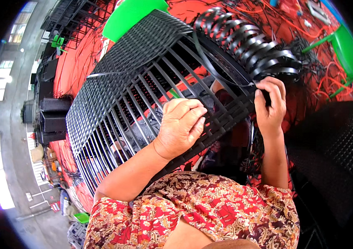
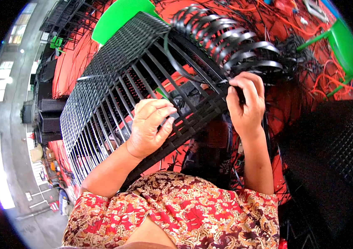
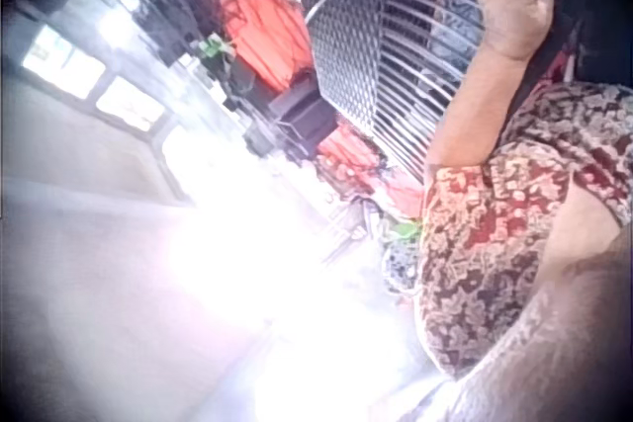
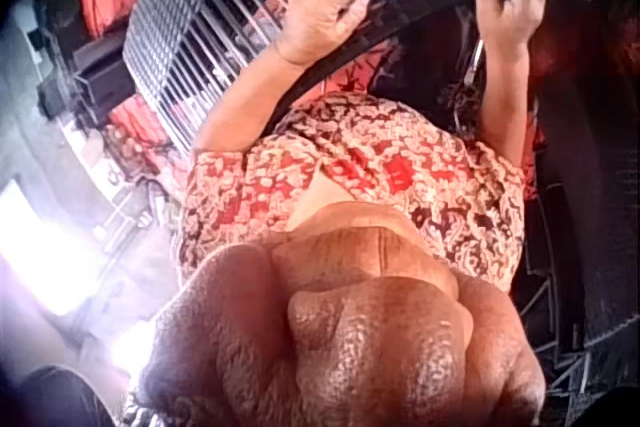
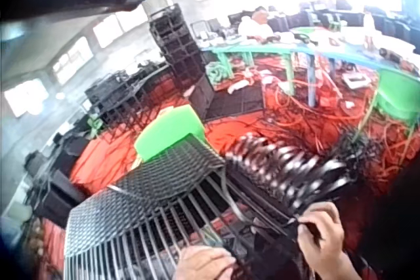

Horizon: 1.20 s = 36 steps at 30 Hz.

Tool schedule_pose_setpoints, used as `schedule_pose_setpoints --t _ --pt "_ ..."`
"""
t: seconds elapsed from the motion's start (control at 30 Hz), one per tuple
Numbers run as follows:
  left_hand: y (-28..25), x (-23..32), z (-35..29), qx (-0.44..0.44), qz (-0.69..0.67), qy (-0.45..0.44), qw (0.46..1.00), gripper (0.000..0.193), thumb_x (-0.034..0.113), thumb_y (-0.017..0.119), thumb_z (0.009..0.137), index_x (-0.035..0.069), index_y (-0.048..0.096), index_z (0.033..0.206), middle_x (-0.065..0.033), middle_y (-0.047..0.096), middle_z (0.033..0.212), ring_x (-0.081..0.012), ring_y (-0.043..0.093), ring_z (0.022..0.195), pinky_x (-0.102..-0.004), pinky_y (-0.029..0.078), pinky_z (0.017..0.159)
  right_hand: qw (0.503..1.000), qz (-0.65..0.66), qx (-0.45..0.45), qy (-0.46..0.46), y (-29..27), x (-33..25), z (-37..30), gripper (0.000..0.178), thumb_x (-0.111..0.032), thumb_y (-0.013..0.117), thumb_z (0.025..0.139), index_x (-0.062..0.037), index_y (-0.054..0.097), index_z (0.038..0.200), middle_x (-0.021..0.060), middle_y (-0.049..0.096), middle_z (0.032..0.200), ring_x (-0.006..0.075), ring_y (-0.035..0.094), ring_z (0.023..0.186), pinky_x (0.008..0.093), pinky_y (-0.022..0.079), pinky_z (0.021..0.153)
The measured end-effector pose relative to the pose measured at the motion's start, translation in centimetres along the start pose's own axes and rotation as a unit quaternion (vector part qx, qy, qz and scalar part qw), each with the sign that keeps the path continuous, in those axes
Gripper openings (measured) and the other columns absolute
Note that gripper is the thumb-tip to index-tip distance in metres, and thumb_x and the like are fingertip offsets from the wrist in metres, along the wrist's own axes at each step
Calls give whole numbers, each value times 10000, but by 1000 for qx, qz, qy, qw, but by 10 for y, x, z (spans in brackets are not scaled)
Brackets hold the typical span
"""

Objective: The person weaves black plastic strips through a metal frame and fastens them into place.

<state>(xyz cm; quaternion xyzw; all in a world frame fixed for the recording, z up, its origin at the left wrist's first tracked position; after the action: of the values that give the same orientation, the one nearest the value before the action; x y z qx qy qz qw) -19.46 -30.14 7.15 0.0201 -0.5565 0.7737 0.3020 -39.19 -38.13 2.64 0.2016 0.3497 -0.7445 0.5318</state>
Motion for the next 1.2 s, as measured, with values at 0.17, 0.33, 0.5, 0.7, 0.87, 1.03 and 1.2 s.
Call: schedule_pose_setpoints --t 0.17,0.33,0.5,0.7,0.87,1.03,1.2 --pt "4 -11 0 17 -15 -8 1000 225 52 654 693 80 610 911 -55 582 959 -253 525 890 -366 384 797 995 -64 -68 -30 20 -34 13 352 -56 664 710 -31 582 1051 127 575 1010 291 539 944 361 422 847" --pt "5 -13 3 31 -44 -11 998 202 67 650 713 89 609 909 -56 584 953 -252 534 869 -357 396 789 997 -61 -36 -15 30 -24 18 144 -13 677 702 -53 646 836 72 522 821 223 520 787 317 424 702" --pt "-16 -50 43 93 -87 -12 992 132 31 560 777 76 619 886 -61 610 937 -227 561 896 -329 446 806 986 101 54 118 22 0 12 58 -10 602 824 13 584 874 82 541 922 173 528 858 285 441 775" --pt "-9 -155 122 76 104 -12 992 226 144 491 785 39 644 914 -119 648 917 -290 592 900 -394 424 831 988 94 50 116 25 -8 8 67 -50 487 909 6 522 920 65 529 954 125 485 867 253 393 818" --pt "33 -199 161 -126 23 -114 985 259 337 526 841 207 682 1002 -34 668 979 -201 580 1003 -523 195 998 984 106 62 131 21 -19 11 75 -51 457 923 1 508 904 75 520 954 136 473 864 255 379 822" --pt "52 -205 166 -137 -187 -144 962 222 133 644 803 71 663 1015 -38 664 931 -139 582 906 -273 404 882 984 100 66 129 19 -25 9 80 -37 457 916 12 514 890 88 523 954 141 476 872 259 379 821" --pt "50 -198 164 -119 -268 -174 940 185 131 653 799 31 655 956 -12 654 875 -93 569 838 -238 424 804 989 67 60 117 12 -32 11 79 -33 457 912 16 517 894 88 527 961 133 474 874 242 372 803"
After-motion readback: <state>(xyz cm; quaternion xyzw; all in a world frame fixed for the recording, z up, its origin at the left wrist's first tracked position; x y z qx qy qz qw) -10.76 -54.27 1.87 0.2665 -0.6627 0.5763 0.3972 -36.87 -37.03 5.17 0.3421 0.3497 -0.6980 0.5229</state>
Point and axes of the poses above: each hand's wrist, its own z-axis towards the middle knuckle, its own y-axis out of the palm, x = y × z, the point moved 6 cm from there along z, towards the middle knuckle
